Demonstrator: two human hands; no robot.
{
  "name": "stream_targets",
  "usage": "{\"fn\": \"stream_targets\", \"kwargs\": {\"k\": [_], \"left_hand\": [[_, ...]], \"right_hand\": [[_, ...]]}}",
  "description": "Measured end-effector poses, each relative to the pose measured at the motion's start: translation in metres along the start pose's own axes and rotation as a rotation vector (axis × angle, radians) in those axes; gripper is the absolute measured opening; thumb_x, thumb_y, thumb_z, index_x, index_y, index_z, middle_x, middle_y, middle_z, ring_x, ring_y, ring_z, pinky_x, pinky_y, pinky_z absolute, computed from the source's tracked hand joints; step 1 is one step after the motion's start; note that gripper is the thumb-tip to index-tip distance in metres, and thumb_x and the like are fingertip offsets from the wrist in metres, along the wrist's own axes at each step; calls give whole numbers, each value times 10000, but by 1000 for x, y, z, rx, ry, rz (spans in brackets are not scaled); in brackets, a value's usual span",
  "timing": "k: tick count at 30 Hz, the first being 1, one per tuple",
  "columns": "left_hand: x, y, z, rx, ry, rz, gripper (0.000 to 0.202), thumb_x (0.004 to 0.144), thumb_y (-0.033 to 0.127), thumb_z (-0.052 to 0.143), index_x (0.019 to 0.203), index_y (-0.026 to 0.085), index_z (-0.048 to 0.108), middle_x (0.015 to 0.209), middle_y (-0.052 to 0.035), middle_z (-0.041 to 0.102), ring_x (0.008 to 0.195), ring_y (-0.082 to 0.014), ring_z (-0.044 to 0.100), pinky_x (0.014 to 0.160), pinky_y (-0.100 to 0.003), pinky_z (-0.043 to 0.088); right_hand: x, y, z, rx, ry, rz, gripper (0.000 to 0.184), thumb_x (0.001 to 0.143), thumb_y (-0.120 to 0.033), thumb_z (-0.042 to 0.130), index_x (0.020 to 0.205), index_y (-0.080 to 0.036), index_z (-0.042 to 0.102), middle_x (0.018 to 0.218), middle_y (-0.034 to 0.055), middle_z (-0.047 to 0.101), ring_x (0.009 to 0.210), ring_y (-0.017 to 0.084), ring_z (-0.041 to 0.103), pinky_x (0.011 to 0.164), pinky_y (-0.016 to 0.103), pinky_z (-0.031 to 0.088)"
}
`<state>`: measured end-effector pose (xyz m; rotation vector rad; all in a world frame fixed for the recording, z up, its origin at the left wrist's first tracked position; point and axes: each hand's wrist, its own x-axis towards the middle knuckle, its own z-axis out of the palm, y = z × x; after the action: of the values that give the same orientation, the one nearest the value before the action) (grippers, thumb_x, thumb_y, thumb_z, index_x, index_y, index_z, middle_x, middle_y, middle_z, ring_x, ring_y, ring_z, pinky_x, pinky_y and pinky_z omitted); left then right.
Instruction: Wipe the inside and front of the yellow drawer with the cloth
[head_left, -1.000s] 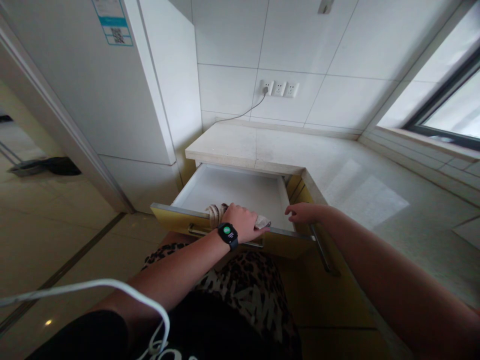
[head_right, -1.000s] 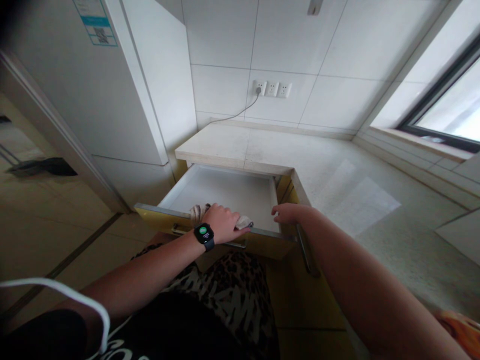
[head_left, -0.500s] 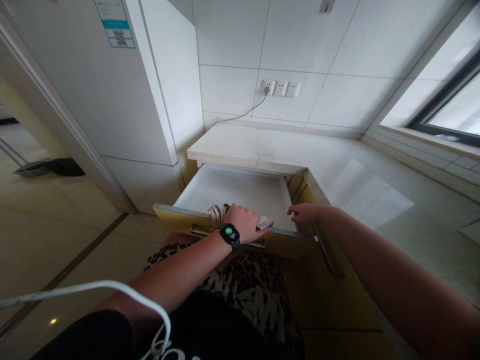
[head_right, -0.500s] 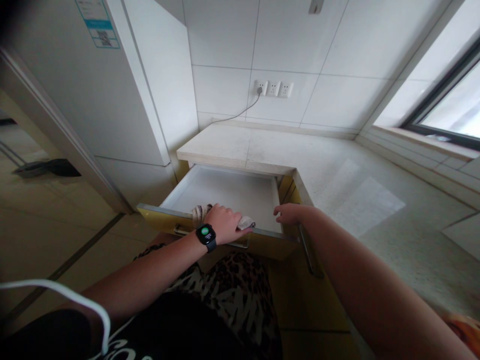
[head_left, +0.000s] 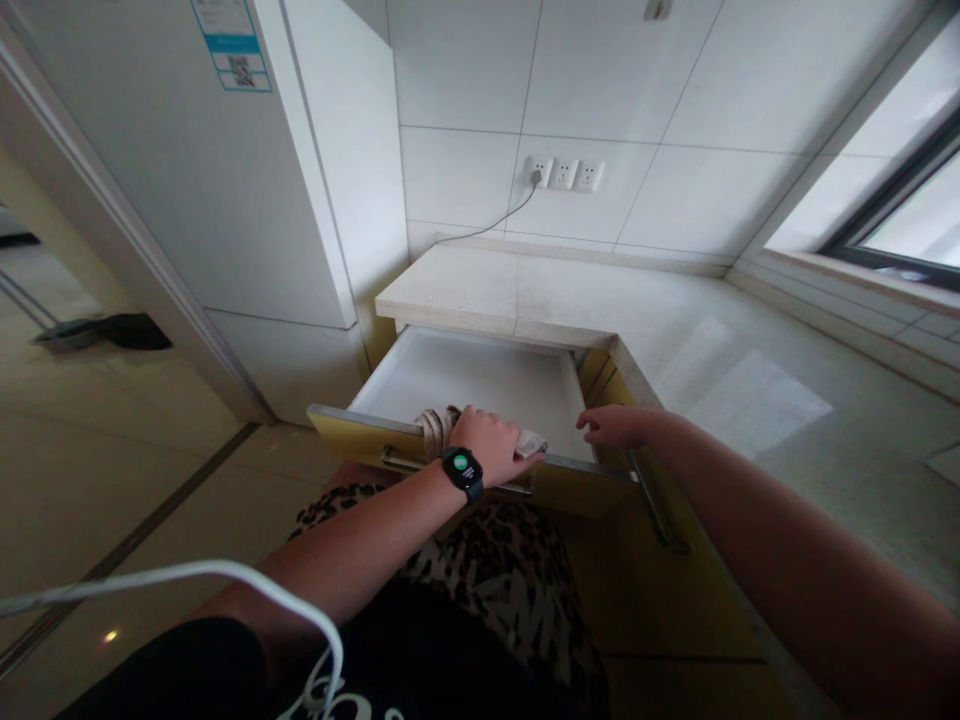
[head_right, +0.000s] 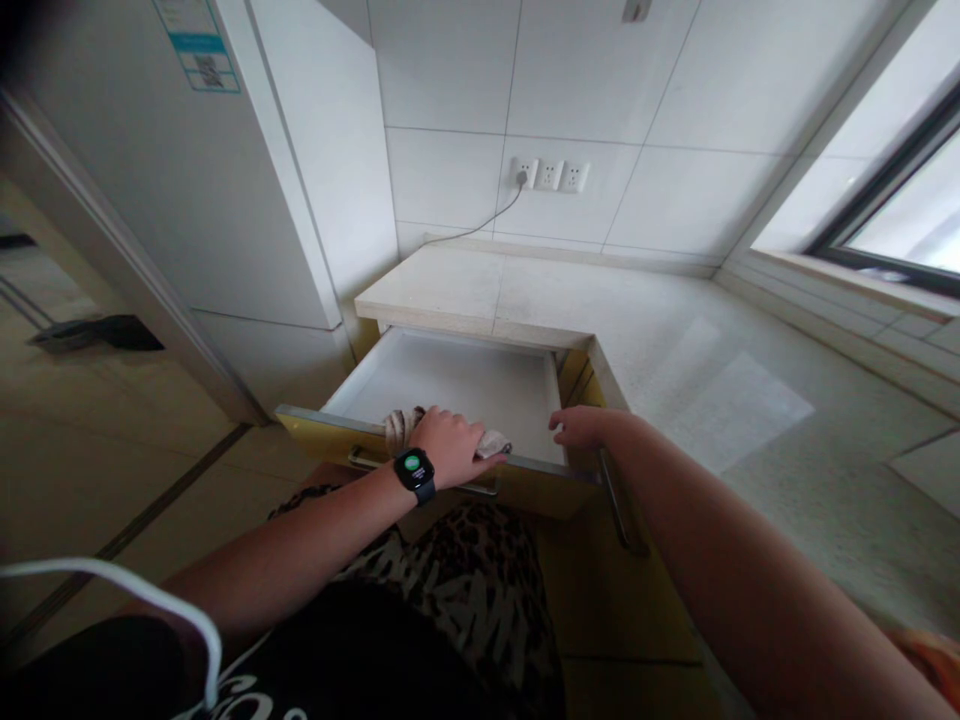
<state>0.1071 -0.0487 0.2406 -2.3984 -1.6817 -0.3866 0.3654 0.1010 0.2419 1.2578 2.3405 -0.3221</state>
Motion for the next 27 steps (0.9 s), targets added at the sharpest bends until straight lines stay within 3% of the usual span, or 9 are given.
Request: {"fn": "stream_targets", "kwargs": {"k": [27], "left_hand": [[0, 4, -2, -2, -28, -64, 808, 797, 833, 206, 818, 186, 691, 779, -161, 658, 757, -296, 606, 738, -442, 374]], "right_hand": [[5, 4, 3, -16, 5, -13, 505, 838, -303, 519, 1303, -113, 572, 1169, 147, 652, 1051, 263, 622, 875, 329, 460]]}}
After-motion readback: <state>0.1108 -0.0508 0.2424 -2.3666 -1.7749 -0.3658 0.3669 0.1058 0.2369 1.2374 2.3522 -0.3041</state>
